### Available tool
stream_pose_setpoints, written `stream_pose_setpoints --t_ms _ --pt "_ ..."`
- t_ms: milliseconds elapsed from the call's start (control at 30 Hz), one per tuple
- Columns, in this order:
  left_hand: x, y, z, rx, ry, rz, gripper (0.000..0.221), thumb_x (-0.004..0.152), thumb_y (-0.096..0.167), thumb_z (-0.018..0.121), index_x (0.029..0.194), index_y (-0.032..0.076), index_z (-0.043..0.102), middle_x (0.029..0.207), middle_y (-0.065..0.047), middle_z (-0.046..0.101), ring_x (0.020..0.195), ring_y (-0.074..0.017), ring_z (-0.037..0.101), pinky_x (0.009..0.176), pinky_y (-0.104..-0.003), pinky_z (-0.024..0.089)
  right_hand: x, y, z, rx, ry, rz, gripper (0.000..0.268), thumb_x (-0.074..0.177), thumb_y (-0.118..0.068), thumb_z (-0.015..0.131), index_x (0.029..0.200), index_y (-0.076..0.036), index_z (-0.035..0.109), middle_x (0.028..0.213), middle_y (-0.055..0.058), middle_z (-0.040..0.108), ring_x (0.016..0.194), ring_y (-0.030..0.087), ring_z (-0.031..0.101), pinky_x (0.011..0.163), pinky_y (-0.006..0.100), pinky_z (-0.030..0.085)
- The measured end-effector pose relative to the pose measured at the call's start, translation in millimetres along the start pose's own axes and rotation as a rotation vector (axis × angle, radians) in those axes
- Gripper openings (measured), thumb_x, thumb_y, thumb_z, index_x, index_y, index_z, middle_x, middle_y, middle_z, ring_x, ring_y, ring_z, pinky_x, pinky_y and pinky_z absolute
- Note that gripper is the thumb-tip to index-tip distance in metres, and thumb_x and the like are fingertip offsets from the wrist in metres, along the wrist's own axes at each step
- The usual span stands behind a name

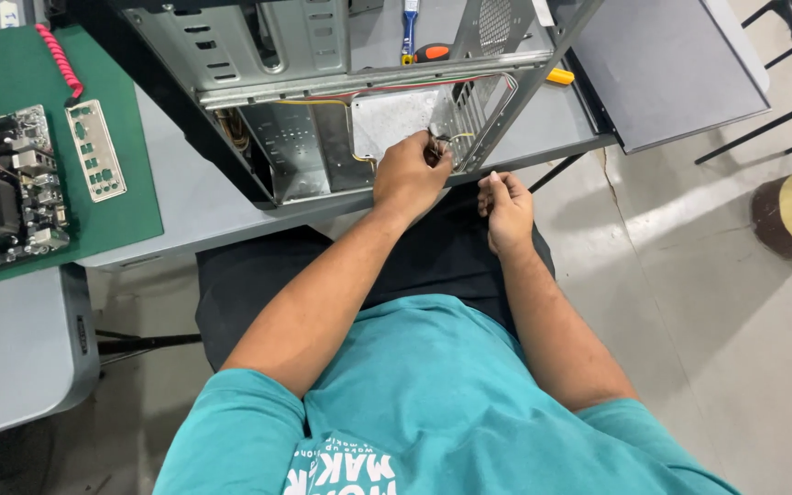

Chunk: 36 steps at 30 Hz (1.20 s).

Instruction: The person is routing internal power cables and then installing a motherboard into a desktop computer case.

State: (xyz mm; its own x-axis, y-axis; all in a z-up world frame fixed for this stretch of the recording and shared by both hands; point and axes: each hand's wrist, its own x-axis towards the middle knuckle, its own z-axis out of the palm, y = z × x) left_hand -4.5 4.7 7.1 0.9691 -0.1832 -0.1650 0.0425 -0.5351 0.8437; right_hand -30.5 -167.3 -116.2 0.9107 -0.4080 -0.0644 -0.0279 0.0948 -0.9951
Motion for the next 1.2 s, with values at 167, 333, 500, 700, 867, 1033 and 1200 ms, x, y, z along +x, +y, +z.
stream_pose_setpoints --t_ms 167,333,500,700,867,1033,1200 --pt "-11.9 5.3 -2.5 -0.017 0.035 -0.022 0.022 0.081 0.029 0.053 0.082 0.009 0.058 0.068 -0.004 0.062 0.074 -0.0259 0.065 0.061 -0.037 0.052 0.8 4.8 -1.3 0.013 -0.036 -0.003 0.022 0.092 -0.015 0.049 0.077 -0.002 0.059 0.057 0.006 0.048 0.050 0.010 0.047 0.044 0.019 0.040" --pt "-19.0 -4.5 4.2 -0.031 0.002 0.115 0.026 0.080 0.033 0.057 0.099 0.016 0.059 0.072 -0.003 0.063 0.079 -0.0250 0.065 0.069 -0.038 0.052 4.6 6.4 -3.5 0.012 -0.039 0.007 0.021 0.092 -0.014 0.050 0.078 -0.001 0.059 0.056 0.006 0.048 0.049 0.010 0.046 0.043 0.018 0.039" --pt "-40.5 -11.4 -15.6 0.045 -0.141 0.348 0.039 0.077 0.026 0.060 0.114 0.017 0.050 0.063 -0.003 0.057 0.072 -0.0267 0.064 0.069 -0.042 0.051 3.8 11.5 -0.9 0.062 -0.027 -0.007 0.019 0.091 -0.012 0.051 0.079 0.001 0.058 0.058 0.007 0.047 0.050 0.011 0.047 0.043 0.019 0.040" --pt "-88.5 -35.6 -52.4 0.067 -0.219 0.337 0.066 0.079 0.019 0.055 0.138 0.011 0.025 0.074 -0.010 0.065 0.071 -0.0324 0.064 0.067 -0.045 0.048 2.6 -1.0 -6.4 0.062 0.001 0.033 0.018 0.090 -0.012 0.053 0.078 -0.001 0.059 0.059 0.007 0.050 0.049 0.012 0.049 0.042 0.021 0.042" --pt "-120.7 -88.5 -80.3 -0.104 0.588 0.326 0.014 0.078 0.006 0.061 0.083 0.016 0.070 0.068 -0.007 0.065 0.069 -0.0270 0.064 0.065 -0.033 0.049 -13.2 -101.5 -13.1 -0.043 0.040 -0.132 0.020 0.093 -0.018 0.049 0.075 -0.010 0.055 0.062 0.001 0.046 0.054 0.010 0.045 0.050 0.022 0.042" --pt "-113.4 -91.2 -147.5 -0.206 0.843 0.464 0.015 0.095 0.011 0.049 0.106 0.001 0.047 0.102 -0.012 0.052 0.093 -0.0229 0.052 0.082 -0.033 0.044 18.9 -216.9 -14.3 0.016 -0.131 -0.476 0.031 0.090 -0.037 0.047 0.108 -0.011 0.045 0.099 0.008 0.052 0.082 0.019 0.052 0.067 0.028 0.043" --pt "-105.3 -48.7 -176.4 -0.084 0.468 0.425 0.060 0.092 0.022 0.059 0.137 0.013 0.022 0.136 -0.020 0.038 0.114 -0.0305 0.049 0.089 -0.038 0.044 2.6 -289.3 28.0 -0.515 -0.424 -0.365 0.058 0.074 0.003 0.018 0.129 -0.009 0.035 0.129 0.011 0.038 0.114 0.028 0.051 0.078 0.034 0.062"
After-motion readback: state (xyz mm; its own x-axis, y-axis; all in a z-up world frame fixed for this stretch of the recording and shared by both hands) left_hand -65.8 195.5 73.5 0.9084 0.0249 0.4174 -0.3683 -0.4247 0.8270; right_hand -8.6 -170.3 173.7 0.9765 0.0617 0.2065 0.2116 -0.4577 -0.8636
